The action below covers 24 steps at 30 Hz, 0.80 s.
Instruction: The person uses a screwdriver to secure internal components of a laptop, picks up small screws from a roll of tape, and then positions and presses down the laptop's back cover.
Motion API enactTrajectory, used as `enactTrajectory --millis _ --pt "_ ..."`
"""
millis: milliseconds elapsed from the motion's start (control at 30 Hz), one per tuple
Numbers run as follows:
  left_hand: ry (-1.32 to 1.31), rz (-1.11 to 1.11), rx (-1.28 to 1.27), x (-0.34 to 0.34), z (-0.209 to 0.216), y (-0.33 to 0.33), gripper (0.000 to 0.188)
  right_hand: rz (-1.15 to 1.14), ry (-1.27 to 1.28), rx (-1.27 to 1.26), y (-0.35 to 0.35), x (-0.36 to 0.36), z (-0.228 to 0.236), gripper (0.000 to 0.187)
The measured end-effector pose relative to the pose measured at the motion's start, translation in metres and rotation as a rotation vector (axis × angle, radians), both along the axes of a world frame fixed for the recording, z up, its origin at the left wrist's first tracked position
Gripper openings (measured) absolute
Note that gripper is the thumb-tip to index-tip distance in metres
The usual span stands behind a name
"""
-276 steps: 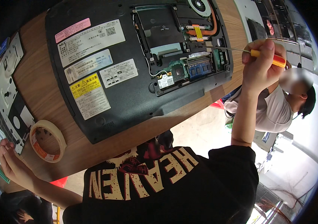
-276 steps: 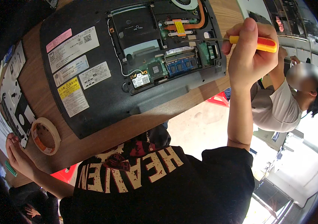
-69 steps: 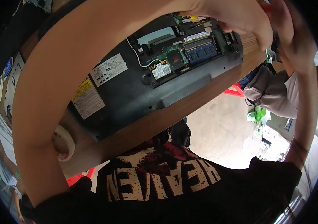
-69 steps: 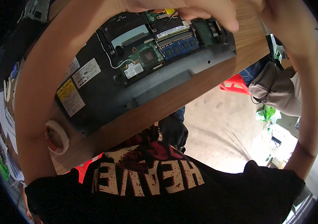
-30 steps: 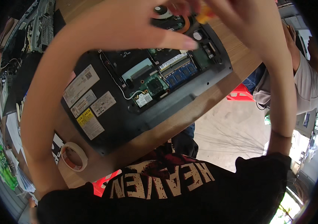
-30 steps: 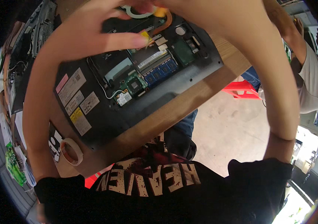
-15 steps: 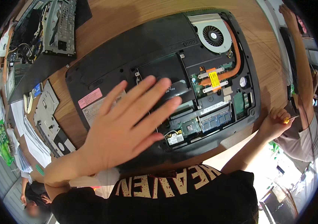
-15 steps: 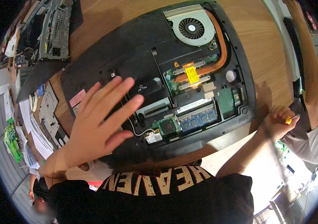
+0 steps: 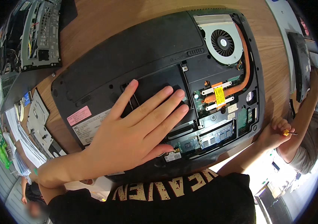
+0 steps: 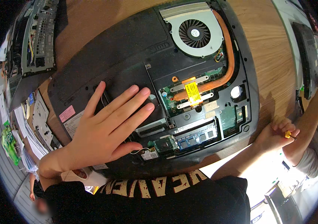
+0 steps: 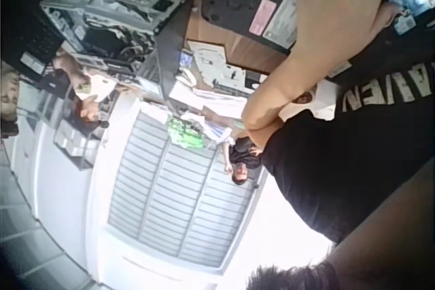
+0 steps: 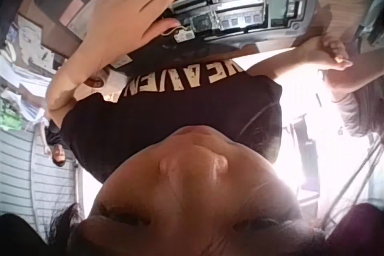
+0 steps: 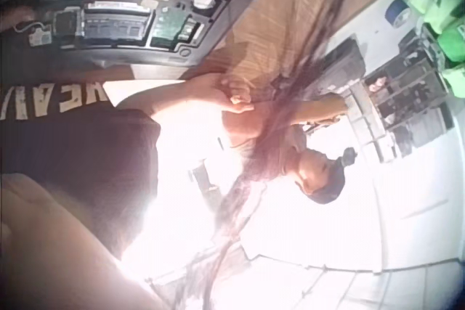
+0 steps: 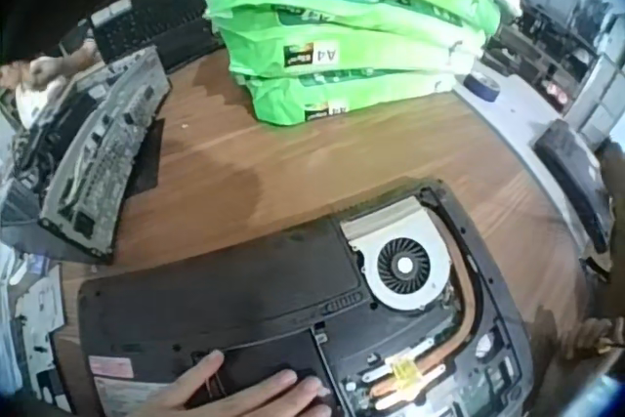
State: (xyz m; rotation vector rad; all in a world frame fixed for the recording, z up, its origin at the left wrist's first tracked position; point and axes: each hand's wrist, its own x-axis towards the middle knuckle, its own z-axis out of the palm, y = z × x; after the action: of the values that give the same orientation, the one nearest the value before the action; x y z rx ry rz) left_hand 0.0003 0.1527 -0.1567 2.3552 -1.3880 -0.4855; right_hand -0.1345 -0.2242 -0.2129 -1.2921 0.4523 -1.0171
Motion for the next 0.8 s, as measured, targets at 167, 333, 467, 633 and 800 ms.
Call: enactTrajectory --millis 167,333,467,633,800 --pt "-0.004 0.003 0.035 -0.001 0.002 0.001 0.073 0.044 -0.007 0.0 -0.008 -0.006 -0.001 0.044" --pt "-0.009 0.005 0.049 -0.002 0.003 0.001 0.074 0.102 -0.071 0.129 -0.015 -0.011 -0.003 0.037" --pt "-0.002 0.006 0.049 -0.001 0.004 0.001 0.074 0.156 -0.039 0.037 -0.014 -0.011 -0.003 0.036" --pt "0.001 0.015 0.03 -0.002 0.003 0.0 0.072 0.026 -0.028 0.04 0.001 0.001 0.003 0.045" --pt "-0.011 0.025 0.025 -0.003 0.003 0.0 0.07 -0.02 -0.016 0.051 -0.005 -0.003 -0.001 0.044"
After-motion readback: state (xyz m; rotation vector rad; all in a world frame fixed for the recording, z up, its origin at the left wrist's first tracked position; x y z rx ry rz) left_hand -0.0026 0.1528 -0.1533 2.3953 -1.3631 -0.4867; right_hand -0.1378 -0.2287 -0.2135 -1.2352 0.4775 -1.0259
